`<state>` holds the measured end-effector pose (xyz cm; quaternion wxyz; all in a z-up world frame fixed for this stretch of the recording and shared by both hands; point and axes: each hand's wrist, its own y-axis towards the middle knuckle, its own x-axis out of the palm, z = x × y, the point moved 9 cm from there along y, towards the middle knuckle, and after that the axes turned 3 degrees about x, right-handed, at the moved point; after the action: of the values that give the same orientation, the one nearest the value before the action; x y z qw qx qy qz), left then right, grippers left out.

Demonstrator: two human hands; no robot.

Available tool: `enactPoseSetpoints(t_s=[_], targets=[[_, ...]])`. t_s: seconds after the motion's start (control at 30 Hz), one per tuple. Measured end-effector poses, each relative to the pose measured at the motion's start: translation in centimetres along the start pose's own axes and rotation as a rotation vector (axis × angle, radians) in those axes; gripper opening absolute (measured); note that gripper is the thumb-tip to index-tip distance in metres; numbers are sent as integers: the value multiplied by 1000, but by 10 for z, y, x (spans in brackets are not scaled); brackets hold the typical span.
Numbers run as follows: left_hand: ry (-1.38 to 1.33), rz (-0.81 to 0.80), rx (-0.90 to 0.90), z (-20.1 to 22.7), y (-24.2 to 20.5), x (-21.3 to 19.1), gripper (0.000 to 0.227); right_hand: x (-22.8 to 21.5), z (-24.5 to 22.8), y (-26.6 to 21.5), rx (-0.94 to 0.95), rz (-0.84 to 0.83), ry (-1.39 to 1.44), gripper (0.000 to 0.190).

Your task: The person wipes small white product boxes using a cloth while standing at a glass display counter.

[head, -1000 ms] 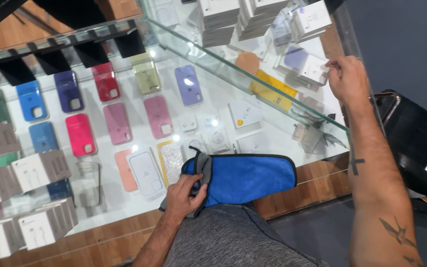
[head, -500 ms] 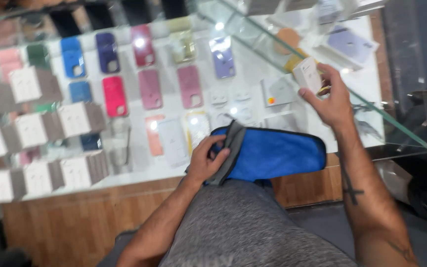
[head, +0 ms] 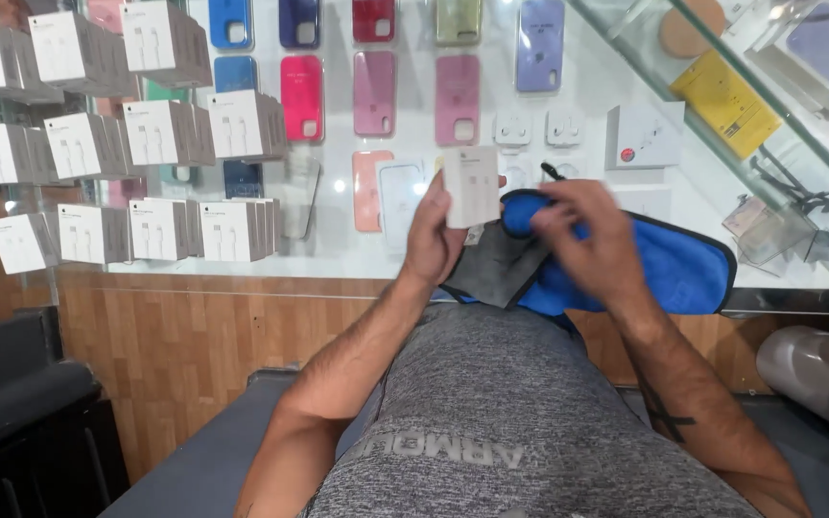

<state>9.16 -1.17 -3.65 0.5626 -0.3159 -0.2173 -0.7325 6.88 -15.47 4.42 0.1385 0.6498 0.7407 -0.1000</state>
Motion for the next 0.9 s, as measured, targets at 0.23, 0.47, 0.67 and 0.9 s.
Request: enactPoseSetpoints(t_s=[0.23,0.47,0.67,0.9], targets=[[-318,160,-100,14,-6,-18,52,-40,43,-14,249,134,-587,28],[-336,145,-136,2,-7,-27,61,-6,118,-32,641,229,339,61],[-386,113,-150,-1,-19,-20,64,16,132,-32,728,316,680,41],[-299,65,-88,24,-21,3,67,-11,73,-25,228,376,454,22]])
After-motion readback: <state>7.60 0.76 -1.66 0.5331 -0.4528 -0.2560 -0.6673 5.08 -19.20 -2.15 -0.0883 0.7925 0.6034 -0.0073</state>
